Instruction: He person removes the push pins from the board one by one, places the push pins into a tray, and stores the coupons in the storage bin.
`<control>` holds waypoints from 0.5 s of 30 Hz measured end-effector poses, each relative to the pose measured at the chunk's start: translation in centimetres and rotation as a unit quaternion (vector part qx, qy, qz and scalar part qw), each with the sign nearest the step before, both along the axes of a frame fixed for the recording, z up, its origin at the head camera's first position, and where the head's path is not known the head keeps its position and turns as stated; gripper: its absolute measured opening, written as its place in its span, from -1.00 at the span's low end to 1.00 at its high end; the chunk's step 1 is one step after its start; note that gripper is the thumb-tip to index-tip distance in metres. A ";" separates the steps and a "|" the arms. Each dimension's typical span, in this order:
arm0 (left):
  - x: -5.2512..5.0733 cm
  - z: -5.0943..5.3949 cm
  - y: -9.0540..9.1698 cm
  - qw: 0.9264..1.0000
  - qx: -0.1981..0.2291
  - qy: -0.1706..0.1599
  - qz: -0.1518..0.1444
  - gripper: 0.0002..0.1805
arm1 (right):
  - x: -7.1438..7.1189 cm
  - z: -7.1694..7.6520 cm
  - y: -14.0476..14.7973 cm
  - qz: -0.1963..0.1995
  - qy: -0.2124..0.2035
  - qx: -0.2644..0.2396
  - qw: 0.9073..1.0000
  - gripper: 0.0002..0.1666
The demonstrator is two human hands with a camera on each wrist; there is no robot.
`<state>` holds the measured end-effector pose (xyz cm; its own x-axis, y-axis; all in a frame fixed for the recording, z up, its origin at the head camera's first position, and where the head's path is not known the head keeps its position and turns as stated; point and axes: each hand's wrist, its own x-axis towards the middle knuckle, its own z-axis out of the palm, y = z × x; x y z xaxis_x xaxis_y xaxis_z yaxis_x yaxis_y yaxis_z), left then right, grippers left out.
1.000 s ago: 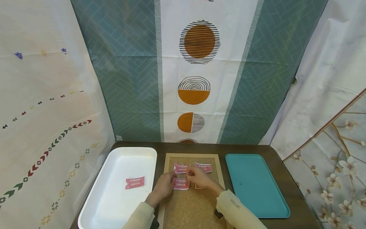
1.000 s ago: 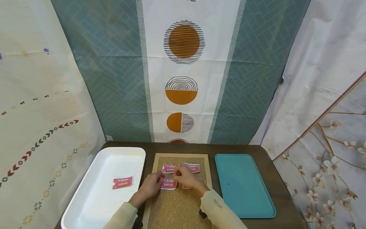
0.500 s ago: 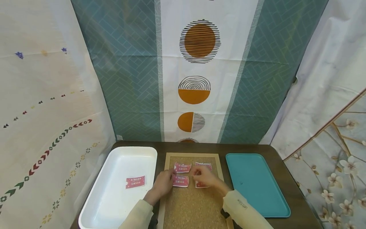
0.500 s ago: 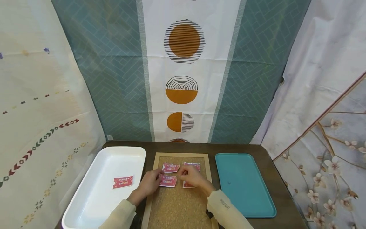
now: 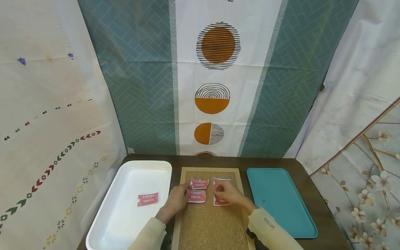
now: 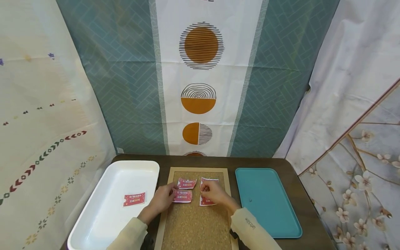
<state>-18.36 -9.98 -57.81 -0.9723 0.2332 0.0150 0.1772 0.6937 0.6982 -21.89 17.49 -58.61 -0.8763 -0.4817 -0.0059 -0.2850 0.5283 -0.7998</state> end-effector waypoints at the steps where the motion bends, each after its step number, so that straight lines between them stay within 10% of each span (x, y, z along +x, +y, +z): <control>1: 0.0 0.0 -0.1 1.000 0.000 0.002 0.000 -0.76 | 0.0 -0.1 0.1 0.001 -0.001 -0.001 1.000 -0.94; 15: -0.3 0.7 -0.6 1.000 0.000 0.009 0.018 -0.79 | 0.2 -0.7 1.4 -0.012 0.002 -0.017 1.000 -0.97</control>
<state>-18.65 -10.54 -57.12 -0.9795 0.1989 0.0322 0.1649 0.6997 0.6951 -21.74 18.89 -59.32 -0.8874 -0.4608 0.0138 -0.2761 0.5073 -0.8163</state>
